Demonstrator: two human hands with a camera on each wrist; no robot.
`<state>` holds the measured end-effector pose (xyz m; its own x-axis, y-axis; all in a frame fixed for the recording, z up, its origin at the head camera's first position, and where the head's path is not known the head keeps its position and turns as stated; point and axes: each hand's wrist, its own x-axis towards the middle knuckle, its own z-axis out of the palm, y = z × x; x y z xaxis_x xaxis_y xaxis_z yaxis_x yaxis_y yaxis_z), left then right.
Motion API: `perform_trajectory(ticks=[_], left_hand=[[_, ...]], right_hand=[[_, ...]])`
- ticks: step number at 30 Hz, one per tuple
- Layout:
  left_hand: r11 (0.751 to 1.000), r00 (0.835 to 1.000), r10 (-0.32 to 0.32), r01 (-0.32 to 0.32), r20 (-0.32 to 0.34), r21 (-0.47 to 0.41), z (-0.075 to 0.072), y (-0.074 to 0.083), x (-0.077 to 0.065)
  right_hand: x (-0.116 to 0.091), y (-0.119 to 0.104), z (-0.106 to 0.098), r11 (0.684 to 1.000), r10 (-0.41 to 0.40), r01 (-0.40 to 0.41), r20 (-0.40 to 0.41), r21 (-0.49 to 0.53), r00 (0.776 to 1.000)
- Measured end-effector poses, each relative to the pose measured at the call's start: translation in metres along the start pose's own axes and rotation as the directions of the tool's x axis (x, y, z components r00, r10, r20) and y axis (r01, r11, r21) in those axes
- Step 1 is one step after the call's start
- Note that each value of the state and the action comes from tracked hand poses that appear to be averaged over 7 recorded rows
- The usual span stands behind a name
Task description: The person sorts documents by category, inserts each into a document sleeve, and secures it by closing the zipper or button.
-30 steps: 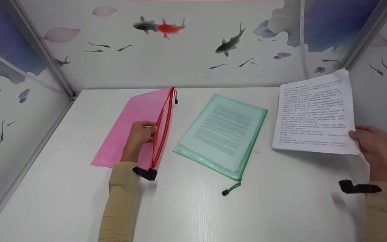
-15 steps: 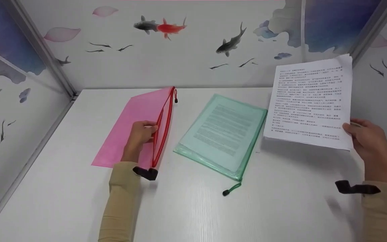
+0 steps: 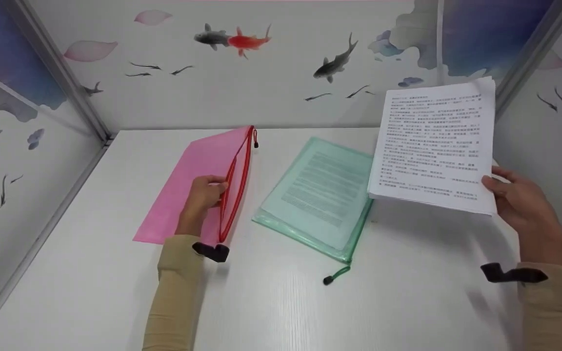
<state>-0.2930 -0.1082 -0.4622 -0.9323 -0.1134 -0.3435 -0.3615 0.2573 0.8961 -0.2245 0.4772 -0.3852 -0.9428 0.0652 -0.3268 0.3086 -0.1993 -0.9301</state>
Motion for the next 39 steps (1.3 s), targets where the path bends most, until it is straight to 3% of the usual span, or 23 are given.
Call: perform_trajectory(ticks=[9, 24, 39], left_hand=[[0.999, 1.0, -0.027, 0.027, 0.002, 0.025, 0.017, 0.026, -0.006], [1.0, 1.0, -0.016, 0.016, 0.013, -0.008, 0.014, 0.024, -0.002], [0.986, 0.984, 0.094, -0.072, 0.152, -0.148, 0.077, 0.002, 0.06]], right_hand=[[0.001, 0.001, -0.01, 0.997, -0.021, 0.014, 0.103, 0.075, 0.994], [0.011, 0.019, 0.026, 1.0, -0.011, 0.007, 0.208, 0.018, 0.978], [0.009, 0.016, 0.03, 0.989, -0.044, 0.064, 0.145, -0.131, 0.988]])
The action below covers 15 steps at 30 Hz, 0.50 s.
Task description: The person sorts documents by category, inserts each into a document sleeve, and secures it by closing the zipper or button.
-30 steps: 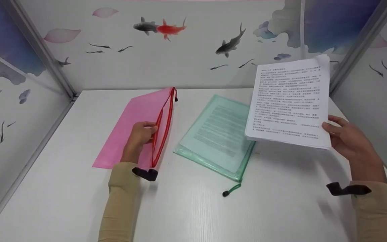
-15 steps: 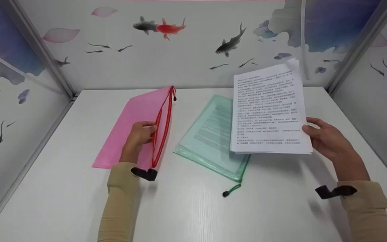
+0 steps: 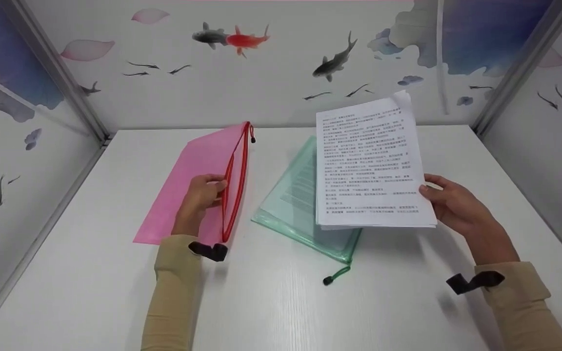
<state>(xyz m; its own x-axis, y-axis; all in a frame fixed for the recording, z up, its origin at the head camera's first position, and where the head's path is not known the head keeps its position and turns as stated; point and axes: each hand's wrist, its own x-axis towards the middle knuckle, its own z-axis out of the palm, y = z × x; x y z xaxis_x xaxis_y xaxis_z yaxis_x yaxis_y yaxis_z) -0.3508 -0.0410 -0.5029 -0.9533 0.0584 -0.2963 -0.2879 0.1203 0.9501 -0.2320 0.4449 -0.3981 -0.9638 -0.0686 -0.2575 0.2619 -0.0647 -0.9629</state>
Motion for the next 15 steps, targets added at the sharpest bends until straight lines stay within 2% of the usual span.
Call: perform_trajectory(ticks=[8, 15], left_hand=[[1.0, 0.999, 0.01, -0.01, 0.037, -0.006, 0.023, 0.002, 0.016], [0.999, 0.997, 0.018, -0.015, 0.081, -0.035, 0.044, 0.003, 0.029]], right_hand=[[-0.004, -0.001, 0.0, 1.0, 0.005, -0.005, 0.001, -0.022, 1.0], [0.0, -0.002, 0.003, 0.999, 0.004, -0.006, -0.052, -0.05, 0.999]])
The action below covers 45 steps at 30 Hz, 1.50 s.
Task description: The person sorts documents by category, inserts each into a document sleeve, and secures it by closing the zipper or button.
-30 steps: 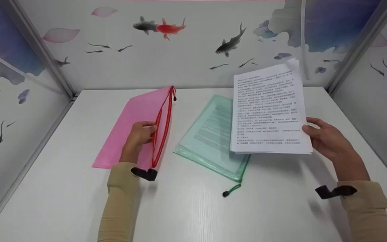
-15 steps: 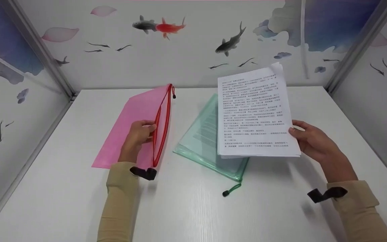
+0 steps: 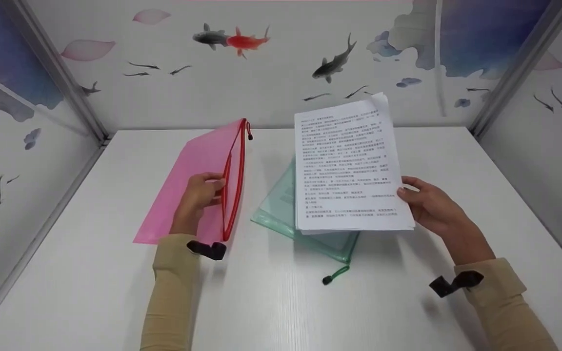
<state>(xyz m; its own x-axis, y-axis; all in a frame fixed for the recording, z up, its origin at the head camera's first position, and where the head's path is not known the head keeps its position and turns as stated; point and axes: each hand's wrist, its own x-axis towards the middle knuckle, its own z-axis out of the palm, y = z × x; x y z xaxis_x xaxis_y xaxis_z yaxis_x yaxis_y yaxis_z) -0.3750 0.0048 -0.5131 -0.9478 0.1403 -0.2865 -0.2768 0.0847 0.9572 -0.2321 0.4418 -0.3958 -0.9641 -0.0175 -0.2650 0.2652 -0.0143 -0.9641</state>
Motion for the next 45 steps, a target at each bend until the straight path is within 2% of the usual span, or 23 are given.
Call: perform_trajectory(ticks=[7, 15, 23, 28, 32, 37, 45], left_hand=[[1.0, 1.0, -0.009, 0.009, -0.001, -0.011, -0.002, 0.0, 0.001], [0.999, 1.0, -0.009, 0.009, -0.002, -0.044, -0.001, 0.005, 0.0], [0.998, 1.0, -0.007, 0.007, 0.0, -0.061, -0.002, 0.01, -0.003], [0.997, 1.0, 0.023, -0.023, 0.003, -0.076, -0.002, 0.007, -0.005], [0.997, 1.0, 0.02, -0.02, -0.003, -0.077, 0.0, 0.006, -0.005], [0.998, 1.0, 0.011, -0.011, -0.008, -0.062, 0.002, 0.008, -0.004], [0.997, 0.999, 0.038, -0.036, 0.019, -0.071, 0.003, 0.009, -0.004]], right_hand=[[0.014, 0.001, 0.023, 1.0, 0.004, -0.004, 0.001, 0.001, 1.0], [0.027, 0.003, 0.049, 0.998, 0.05, -0.048, -0.049, 0.042, 0.998], [0.04, 0.007, 0.076, 0.988, 0.093, -0.082, -0.081, 0.134, 0.992], [0.048, 0.012, 0.091, 0.978, 0.097, -0.084, -0.057, 0.193, 0.994], [0.053, 0.016, 0.102, 0.974, 0.083, -0.073, -0.041, 0.216, 0.996], [0.058, 0.023, 0.114, 0.973, 0.079, -0.07, -0.034, 0.219, 0.996], [0.064, 0.038, 0.125, 0.987, 0.081, -0.073, -0.058, 0.14, 0.995]])
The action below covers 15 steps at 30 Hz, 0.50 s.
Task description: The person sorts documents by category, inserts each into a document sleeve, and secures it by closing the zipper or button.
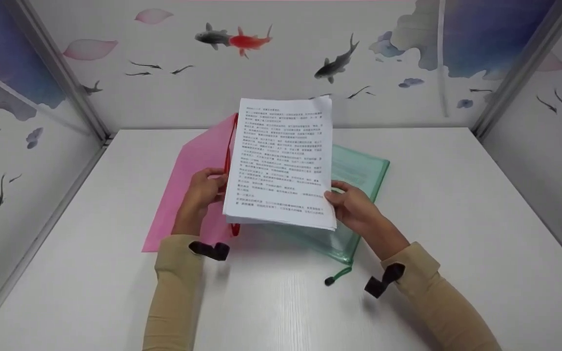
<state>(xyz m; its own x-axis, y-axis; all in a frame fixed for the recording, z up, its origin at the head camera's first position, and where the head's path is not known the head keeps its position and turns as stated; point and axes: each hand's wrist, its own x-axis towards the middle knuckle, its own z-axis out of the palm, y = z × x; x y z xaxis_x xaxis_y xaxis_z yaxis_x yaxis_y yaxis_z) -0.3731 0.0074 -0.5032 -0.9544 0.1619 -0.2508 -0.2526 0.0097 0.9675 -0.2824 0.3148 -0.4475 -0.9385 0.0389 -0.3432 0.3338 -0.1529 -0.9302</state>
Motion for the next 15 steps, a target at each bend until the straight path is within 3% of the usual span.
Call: perform_trajectory(ticks=[7, 15], left_hand=[[1.0, 1.0, -0.004, 0.004, 0.009, -0.023, -0.0012, -0.0008, 0.0003], [0.999, 1.0, -0.002, 0.002, -0.008, -0.044, -0.0034, -0.0009, 0.0008]], right_hand=[[0.0062, 0.0101, -0.0002, 0.995, 0.01, -0.015, -0.052, -0.1, 0.999], [0.0075, 0.006, -0.0027, 0.983, -0.008, -0.003, -0.059, -0.182, 0.998]])
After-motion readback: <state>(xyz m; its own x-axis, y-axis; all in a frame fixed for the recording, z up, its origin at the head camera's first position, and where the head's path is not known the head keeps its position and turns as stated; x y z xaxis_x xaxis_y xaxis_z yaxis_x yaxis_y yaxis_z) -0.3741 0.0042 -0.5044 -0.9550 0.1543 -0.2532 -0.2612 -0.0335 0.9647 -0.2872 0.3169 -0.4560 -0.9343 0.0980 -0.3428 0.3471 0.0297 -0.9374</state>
